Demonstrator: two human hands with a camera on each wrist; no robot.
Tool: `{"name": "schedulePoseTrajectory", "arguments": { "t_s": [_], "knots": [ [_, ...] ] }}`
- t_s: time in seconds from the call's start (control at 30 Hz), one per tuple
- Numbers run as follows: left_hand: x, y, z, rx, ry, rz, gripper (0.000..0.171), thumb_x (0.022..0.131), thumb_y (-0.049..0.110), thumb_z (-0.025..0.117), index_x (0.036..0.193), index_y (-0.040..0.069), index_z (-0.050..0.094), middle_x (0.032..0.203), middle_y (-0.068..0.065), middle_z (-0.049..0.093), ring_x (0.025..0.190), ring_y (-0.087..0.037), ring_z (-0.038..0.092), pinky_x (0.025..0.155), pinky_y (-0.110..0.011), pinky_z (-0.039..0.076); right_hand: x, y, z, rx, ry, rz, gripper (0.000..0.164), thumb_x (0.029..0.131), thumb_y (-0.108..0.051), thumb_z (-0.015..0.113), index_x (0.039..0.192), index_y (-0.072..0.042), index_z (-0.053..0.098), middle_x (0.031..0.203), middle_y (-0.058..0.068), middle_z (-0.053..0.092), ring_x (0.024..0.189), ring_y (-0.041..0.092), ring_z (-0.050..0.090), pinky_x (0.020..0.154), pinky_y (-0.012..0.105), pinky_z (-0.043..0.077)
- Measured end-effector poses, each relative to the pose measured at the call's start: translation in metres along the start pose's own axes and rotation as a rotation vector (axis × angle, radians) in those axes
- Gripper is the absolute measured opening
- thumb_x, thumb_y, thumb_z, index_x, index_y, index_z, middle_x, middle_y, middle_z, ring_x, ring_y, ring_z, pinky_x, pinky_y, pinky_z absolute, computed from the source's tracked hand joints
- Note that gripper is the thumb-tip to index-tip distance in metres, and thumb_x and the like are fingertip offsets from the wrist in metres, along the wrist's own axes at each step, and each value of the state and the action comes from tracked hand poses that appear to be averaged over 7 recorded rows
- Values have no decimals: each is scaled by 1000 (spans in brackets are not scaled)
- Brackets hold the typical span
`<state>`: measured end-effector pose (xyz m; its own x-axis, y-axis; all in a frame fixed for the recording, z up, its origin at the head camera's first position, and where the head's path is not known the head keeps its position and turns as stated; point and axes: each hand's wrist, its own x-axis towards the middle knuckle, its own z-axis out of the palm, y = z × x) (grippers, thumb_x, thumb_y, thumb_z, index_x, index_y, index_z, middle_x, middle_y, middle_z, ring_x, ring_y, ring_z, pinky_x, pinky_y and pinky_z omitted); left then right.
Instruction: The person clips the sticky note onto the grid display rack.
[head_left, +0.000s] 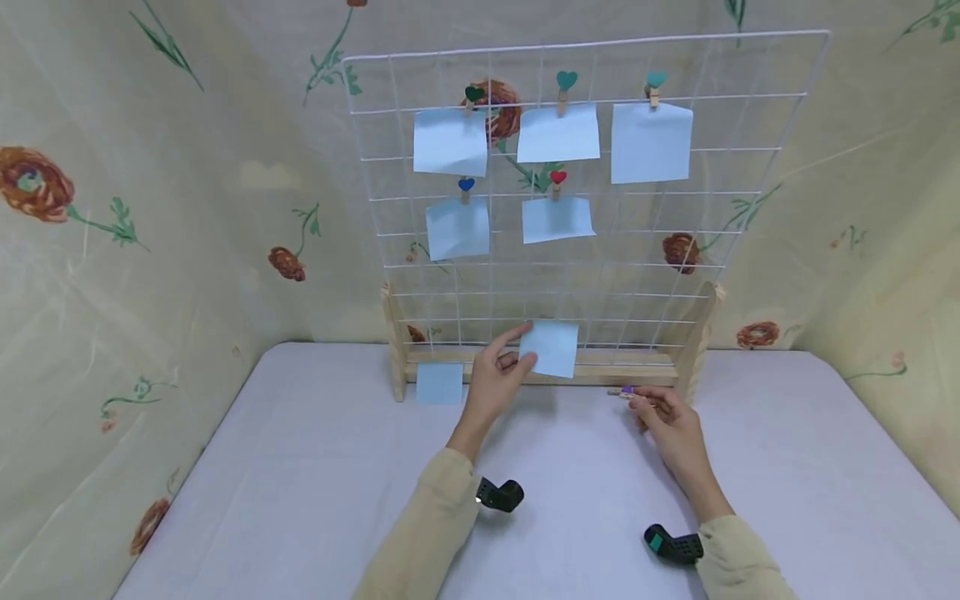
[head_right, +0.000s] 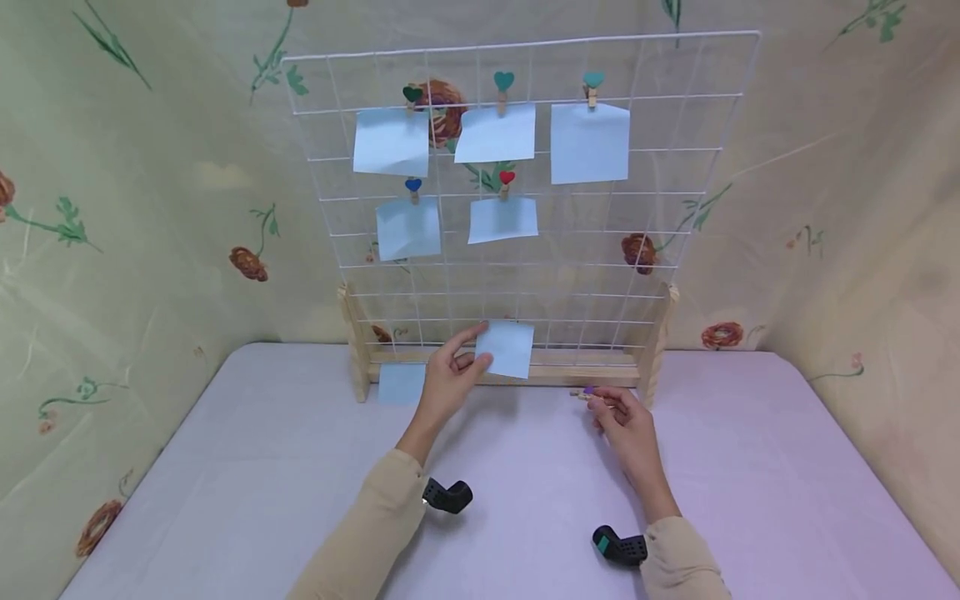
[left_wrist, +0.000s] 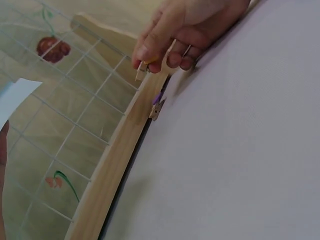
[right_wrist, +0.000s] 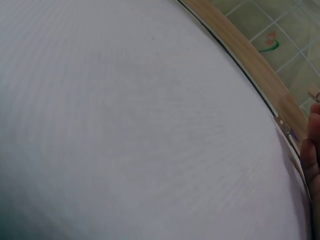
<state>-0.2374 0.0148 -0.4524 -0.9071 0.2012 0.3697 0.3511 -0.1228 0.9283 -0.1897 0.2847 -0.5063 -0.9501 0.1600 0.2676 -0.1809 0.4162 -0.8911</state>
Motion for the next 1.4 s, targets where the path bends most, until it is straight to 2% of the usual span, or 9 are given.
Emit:
{"name": "schedulePoseTrajectory", "arguments": {
  "t_s": [0.17, 0.33, 0.53, 0.67, 0.87, 1.03, 1.1, 1.27, 1.4],
  "knots": [
    [4, 5, 3, -28, 3, 2, 47, 84, 6, 58, 128, 16, 47, 130, -2, 45, 69, -15, 59, 50, -17, 43, 1, 2, 0, 11, -59, -22, 33, 86, -23, 55, 113, -4, 52, 92, 14, 65, 66, 11, 61, 56, 23, 50],
    [9, 10, 6, 6, -2, 11, 48, 84, 9, 58, 129, 19, 45, 131, 1, 44, 61, -14, 54, 50, -16, 42, 5, -3, -1, 0, -69, -17, 35, 87, -28, 53, 113, -4, 51, 94, 11, 64, 70, 15, 62, 59, 25, 51],
    [13, 16, 7, 24, 2, 36, 47, 85, 9, 57, 129, 18, 45, 130, -2, 44, 52, -5, 46, 49, -17, 41, 9, -13, -4, -69, -67, -57, 33, 89, -30, 50, 112, -6, 54, 92, 14, 60, 70, 11, 60, 59, 24, 49],
    [15, 18, 9, 35, 10, 43, 46, 85, 8, 57, 129, 16, 45, 130, -4, 44, 60, -7, 53, 53, -16, 44, 10, -17, -6, -91, -56, -87, 28, 89, -26, 51, 110, -8, 56, 89, 14, 62, 72, 11, 61, 60, 21, 49],
    [18, 19, 13, 43, 29, 52, 45, 85, 8, 56, 128, 17, 46, 129, -5, 45, 81, -19, 64, 64, -16, 48, 11, -27, -9, -103, -41, -75, 26, 88, -23, 53, 108, -7, 59, 93, 16, 62, 75, 10, 61, 64, 21, 50],
    [21, 18, 15, 49, 47, 77, 44, 85, 8, 56, 127, 15, 47, 126, -6, 46, 71, -14, 61, 59, -17, 47, 7, -45, -11, -78, -17, -102, 26, 88, -16, 53, 109, -2, 56, 96, 20, 60, 76, 10, 61, 63, 19, 50],
    [24, 15, 16, 62, 54, 79, 44, 85, 10, 57, 127, 20, 47, 126, -4, 46, 67, -10, 59, 57, -17, 47, 6, -51, -12, -58, -6, -131, 24, 88, -13, 53, 107, 1, 56, 95, 21, 59, 76, 9, 61, 63, 17, 50],
    [29, 21, 19, 75, 49, 47, 43, 86, 13, 56, 127, 24, 47, 127, -1, 46, 72, -24, 62, 58, -16, 47, 10, -43, -13, -51, 0, -173, 20, 87, -12, 54, 103, -1, 59, 95, 14, 60, 79, 5, 59, 63, 15, 49],
    [31, 28, 21, 82, 50, 52, 43, 86, 11, 56, 127, 21, 47, 127, -3, 46, 77, -34, 61, 61, -17, 48, 17, -30, -14, -89, 28, -200, 19, 86, -14, 56, 101, -4, 61, 96, 3, 61, 81, 2, 57, 63, 12, 48]
  ]
}}
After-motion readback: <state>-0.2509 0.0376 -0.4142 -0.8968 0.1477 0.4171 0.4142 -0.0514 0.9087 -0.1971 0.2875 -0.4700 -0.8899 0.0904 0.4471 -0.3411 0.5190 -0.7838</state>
